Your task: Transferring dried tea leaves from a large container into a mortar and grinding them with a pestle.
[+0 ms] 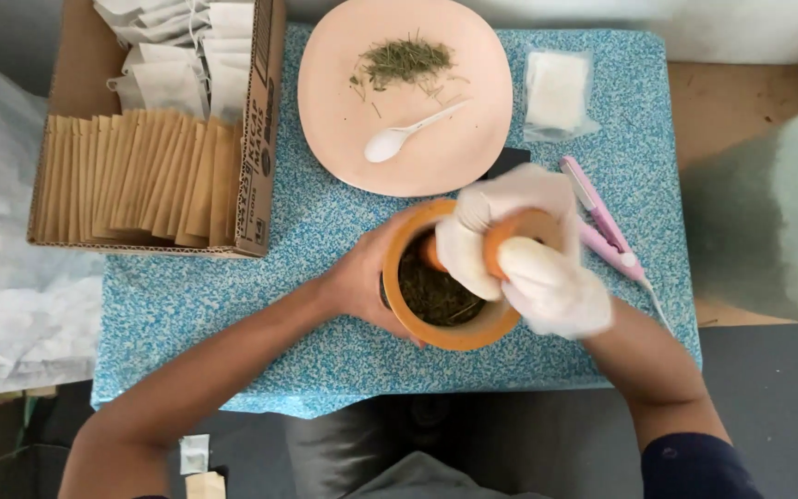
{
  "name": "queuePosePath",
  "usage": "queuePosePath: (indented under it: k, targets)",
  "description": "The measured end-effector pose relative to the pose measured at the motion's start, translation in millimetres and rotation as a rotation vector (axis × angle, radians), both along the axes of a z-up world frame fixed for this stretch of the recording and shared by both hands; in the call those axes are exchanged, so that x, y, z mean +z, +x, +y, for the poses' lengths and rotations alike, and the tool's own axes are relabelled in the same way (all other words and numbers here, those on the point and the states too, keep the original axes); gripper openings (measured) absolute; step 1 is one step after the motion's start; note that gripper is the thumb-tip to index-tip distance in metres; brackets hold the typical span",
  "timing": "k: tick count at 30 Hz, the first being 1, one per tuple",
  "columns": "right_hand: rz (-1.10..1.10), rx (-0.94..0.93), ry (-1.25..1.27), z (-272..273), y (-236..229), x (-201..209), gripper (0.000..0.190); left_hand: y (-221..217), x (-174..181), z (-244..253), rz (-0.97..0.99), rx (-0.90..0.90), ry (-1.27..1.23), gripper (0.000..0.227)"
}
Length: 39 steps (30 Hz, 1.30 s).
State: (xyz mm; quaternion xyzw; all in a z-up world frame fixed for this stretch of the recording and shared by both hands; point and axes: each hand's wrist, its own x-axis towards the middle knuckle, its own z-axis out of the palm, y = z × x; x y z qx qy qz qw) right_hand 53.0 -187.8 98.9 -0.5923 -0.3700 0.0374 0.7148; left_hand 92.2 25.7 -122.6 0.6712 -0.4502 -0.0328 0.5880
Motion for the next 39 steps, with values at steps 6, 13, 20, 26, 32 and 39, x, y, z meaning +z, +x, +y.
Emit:
queuePosePath:
  k: [6,13,20,26,32,39]
  targets:
    - [-0.013,0.019,0.004,6,6,-7,0.057,3,18,-1,0.126,-0.124,-0.025,0.128]
    - [0.084,-0.002,0.081,11,12,-21,0.029,4,5,2,0.142,-0.095,0.046,0.136]
    - [0.075,0.036,0.036,14,-2,-16,0.028,-1,4,0,0.181,-0.106,0.026,0.143]
    - [-0.033,0.170,-0.011,16,-2,-13,0.056,-4,12,-1,0.231,-0.101,0.010,0.142]
    - [0.122,0.025,0.072,15,2,-23,0.016,-2,-6,3,0.073,-0.071,0.049,0.143]
    - [0.014,0.031,-0.062,7,10,-6,0.035,-2,-14,1,0.060,-0.065,-0.026,0.141]
